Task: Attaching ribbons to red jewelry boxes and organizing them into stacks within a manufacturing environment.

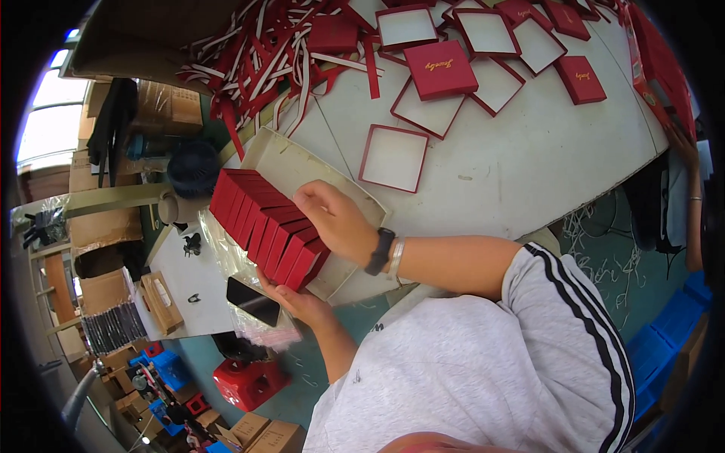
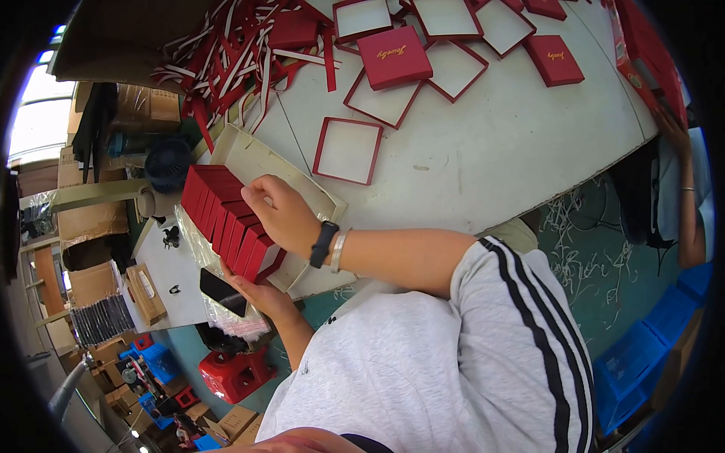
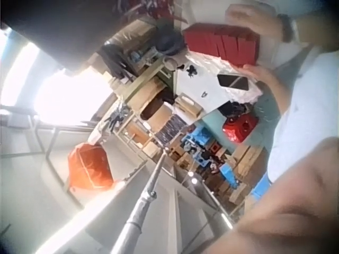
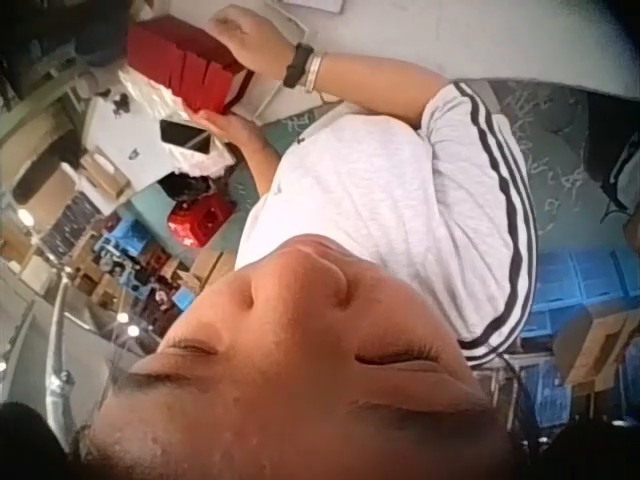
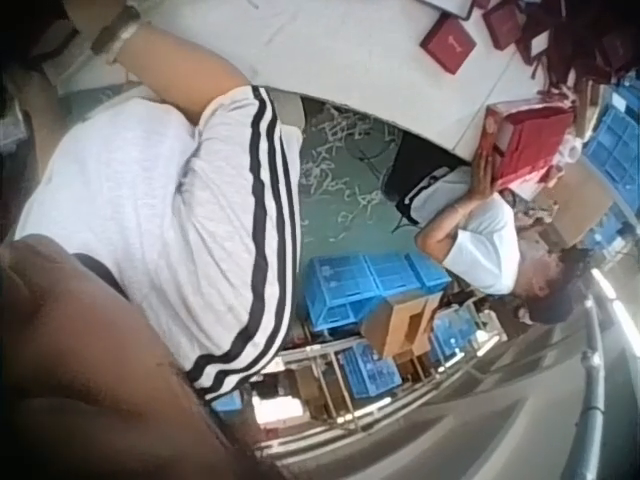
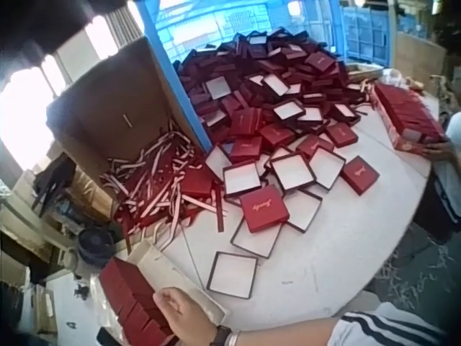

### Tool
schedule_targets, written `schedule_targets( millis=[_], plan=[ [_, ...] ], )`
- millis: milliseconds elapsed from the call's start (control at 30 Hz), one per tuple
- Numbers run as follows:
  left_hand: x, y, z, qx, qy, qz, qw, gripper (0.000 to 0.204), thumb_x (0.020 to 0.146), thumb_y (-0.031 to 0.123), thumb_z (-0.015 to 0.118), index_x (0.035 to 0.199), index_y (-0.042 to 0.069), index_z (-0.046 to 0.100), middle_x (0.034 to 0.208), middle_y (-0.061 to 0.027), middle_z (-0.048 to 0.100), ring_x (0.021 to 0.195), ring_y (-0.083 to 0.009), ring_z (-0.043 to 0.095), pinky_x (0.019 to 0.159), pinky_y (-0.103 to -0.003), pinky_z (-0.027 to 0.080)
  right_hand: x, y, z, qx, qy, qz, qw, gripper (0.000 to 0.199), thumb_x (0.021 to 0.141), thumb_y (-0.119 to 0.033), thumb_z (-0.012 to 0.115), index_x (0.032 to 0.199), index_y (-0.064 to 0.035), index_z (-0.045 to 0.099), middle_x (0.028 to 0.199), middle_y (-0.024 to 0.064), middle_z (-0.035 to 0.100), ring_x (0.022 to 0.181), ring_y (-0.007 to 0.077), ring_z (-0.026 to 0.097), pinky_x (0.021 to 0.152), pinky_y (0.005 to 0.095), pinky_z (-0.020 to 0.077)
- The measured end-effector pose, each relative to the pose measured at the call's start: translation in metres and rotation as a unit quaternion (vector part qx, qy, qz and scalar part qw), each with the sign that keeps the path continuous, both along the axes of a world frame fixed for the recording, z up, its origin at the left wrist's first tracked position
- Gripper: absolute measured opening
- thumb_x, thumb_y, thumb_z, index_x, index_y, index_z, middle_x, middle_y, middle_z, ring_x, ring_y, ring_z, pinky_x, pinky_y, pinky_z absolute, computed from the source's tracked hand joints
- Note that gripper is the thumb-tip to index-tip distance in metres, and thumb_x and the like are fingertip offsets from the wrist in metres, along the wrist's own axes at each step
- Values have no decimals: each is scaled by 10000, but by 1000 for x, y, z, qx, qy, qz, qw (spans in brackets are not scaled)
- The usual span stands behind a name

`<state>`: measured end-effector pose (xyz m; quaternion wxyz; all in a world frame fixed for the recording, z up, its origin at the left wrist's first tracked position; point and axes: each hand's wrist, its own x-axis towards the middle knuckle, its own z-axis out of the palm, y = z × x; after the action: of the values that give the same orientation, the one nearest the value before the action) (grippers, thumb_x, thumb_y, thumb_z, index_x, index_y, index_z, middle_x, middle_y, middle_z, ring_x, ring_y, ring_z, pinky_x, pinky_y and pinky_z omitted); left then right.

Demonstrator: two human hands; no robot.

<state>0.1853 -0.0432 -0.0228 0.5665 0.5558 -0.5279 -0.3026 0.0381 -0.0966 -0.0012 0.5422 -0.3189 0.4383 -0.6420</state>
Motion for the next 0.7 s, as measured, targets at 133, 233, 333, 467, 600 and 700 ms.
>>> schedule_targets(
  millis=[133,233,333,467,600,700],
  plan=[
    [6,7,-5,-136,-39,71,987,679,924,511,355,1364,5,245,1373,-176,311,1285,-274,311,1084,-407,228,-91,17,6,-66,282,42,956,257,810,-201,657,969,-16,577,895,76,609,873,201,580,787,304,454],
    [12,12,0,-323,-133,118,930,676,885,500,428,1311,-10,305,1320,-181,347,1254,-298,337,1082,-453,230,-148,29,-13,-188,498,21,846,263,748,-175,696,943,-32,592,904,81,599,912,241,562,859,336,433],
    [-16,17,16,-461,-205,19,863,598,837,395,529,1261,5,367,1301,-192,343,1202,-349,370,1026,-516,302,-170,49,-20,-178,690,59,700,252,730,-141,689,949,-59,596,920,72,589,944,268,545,900,362,406],
    [-62,25,20,-458,-150,-137,866,612,801,312,607,1283,27,361,1269,-184,384,1165,-343,408,995,-516,336,-180,70,-13,-102,281,127,946,219,846,-106,588,1051,-37,555,1043,75,586,994,217,545,926,358,396],
    [-101,23,31,-156,-60,-257,952,471,807,261,630,1183,19,483,1175,-151,490,1091,-283,474,975,-434,370,-206,92,2,-85,-313,168,931,282,946,-150,448,1180,8,453,1159,109,554,1074,189,531,924,367,417],
    [-124,18,41,95,134,-326,931,384,875,307,548,1108,1,547,1132,-131,539,1072,-235,492,962,-383,375,-215,103,2,-121,-355,206,904,315,946,-151,427,1213,16,413,1180,139,541,1108,227,524,937,382,418]
  ],
)
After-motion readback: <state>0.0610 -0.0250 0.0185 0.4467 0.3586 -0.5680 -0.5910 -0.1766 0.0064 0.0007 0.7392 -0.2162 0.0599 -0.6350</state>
